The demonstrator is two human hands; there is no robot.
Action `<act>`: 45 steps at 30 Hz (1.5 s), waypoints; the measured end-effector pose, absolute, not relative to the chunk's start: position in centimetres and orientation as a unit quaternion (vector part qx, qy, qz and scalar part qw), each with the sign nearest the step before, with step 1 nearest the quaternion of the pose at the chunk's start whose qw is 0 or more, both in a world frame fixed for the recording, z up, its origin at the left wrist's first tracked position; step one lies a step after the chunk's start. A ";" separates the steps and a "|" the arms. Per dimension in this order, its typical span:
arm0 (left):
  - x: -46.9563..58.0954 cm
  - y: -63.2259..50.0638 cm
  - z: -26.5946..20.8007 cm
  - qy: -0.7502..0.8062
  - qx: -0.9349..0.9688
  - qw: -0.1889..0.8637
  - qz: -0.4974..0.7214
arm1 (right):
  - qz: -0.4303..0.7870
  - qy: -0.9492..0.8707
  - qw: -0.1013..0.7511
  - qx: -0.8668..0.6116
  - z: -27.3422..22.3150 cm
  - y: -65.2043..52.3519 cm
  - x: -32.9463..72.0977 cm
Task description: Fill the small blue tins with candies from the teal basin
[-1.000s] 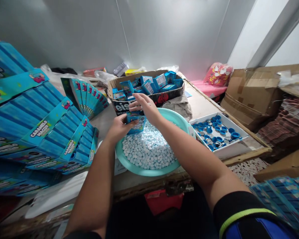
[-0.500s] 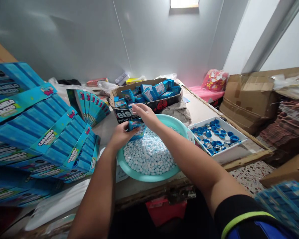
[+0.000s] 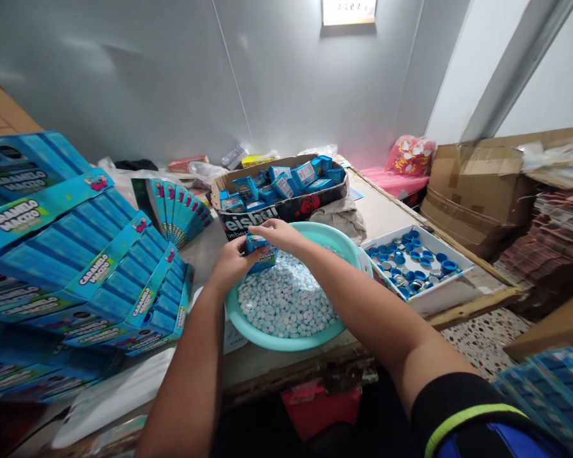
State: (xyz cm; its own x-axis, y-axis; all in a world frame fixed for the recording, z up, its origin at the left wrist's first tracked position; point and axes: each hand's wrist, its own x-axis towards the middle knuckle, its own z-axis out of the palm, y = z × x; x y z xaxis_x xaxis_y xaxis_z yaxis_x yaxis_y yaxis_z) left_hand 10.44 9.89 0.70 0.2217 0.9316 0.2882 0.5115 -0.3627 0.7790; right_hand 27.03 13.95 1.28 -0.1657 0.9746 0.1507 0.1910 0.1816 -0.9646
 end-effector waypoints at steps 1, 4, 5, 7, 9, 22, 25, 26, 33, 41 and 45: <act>10.5 9.9 0.8 0.494 0.731 0.277 0.380 | 0.439 -0.626 0.440 -0.471 1.2 14.0 27.0; 10.5 9.9 0.9 0.498 0.731 0.275 0.377 | 0.445 -0.616 0.433 -0.486 1.1 14.1 27.0; 10.5 9.9 0.8 0.497 0.729 0.276 0.381 | 0.451 -0.610 0.434 -0.486 1.1 14.1 27.0; 10.4 10.2 0.6 0.493 0.720 0.286 0.395 | 0.474 -0.584 0.447 -0.484 1.3 14.1 27.1; 10.3 10.4 0.2 0.490 0.707 0.295 0.416 | 0.504 -0.539 0.473 -0.481 1.6 14.1 27.3; 10.2 10.6 -0.1 0.501 0.697 0.256 0.445 | 0.457 -0.581 0.465 -0.487 0.9 14.9 27.4; 10.2 10.5 -0.1 0.502 0.699 0.260 0.438 | 0.455 -0.587 0.454 -0.492 0.9 14.9 27.2; 10.1 10.5 -0.1 0.503 0.699 0.260 0.437 | 0.457 -0.587 0.453 -0.491 0.9 14.9 27.2; 10.4 10.5 0.0 0.516 0.641 0.261 0.503 | 0.372 -0.637 0.383 -0.555 0.1 15.8 27.5; 10.8 9.9 0.3 0.532 0.626 0.154 0.549 | 0.253 -0.701 0.287 -0.602 -0.5 15.6 28.5; 10.6 10.2 0.2 0.534 0.607 0.179 0.560 | 0.231 -0.718 0.223 -0.618 -0.2 15.4 28.6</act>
